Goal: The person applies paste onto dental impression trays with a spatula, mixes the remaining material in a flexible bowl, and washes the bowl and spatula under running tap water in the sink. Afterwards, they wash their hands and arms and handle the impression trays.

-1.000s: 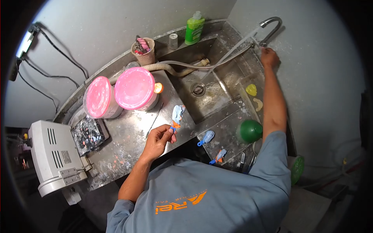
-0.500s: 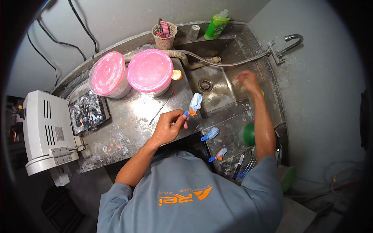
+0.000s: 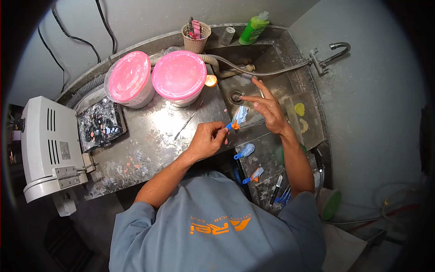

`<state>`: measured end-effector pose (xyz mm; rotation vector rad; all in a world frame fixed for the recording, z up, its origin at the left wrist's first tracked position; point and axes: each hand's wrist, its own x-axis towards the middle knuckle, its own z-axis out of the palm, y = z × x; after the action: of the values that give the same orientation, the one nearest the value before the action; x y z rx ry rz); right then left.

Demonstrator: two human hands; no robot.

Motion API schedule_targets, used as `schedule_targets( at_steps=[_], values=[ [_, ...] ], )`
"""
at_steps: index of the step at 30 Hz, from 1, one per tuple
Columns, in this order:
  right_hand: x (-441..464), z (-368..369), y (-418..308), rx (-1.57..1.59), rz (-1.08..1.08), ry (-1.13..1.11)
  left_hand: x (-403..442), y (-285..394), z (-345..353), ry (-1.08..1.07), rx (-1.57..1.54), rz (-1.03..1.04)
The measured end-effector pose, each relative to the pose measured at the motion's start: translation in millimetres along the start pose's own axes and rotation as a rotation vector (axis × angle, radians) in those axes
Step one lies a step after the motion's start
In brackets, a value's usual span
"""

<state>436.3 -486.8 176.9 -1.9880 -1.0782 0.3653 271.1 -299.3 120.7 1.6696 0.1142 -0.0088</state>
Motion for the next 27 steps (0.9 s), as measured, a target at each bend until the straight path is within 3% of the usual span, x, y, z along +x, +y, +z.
schedule_targets(
  at_steps=[17, 20, 24, 27],
  values=[
    [-6.1, 30.0, -20.2, -0.216, -0.183, -0.020, -2.5, -7.4, -4.7, 0.039, 0.012, -0.015],
    [-7.8, 28.5, -21.6, -0.116, -0.209, -0.065, -3.1, -8.2, -4.2, 0.029, 0.002, -0.026],
    [-6.9, 29.1, -18.4, 0.266, -0.201, 0.008, -1.8, -3.5, -8.5, -0.024, -0.024, -0.066],
    [-11.9, 29.5, -14.1, 0.441, -0.101, 0.129, 0.4, -12.9, -10.6, -0.120, -0.313, -0.173]
  ],
)
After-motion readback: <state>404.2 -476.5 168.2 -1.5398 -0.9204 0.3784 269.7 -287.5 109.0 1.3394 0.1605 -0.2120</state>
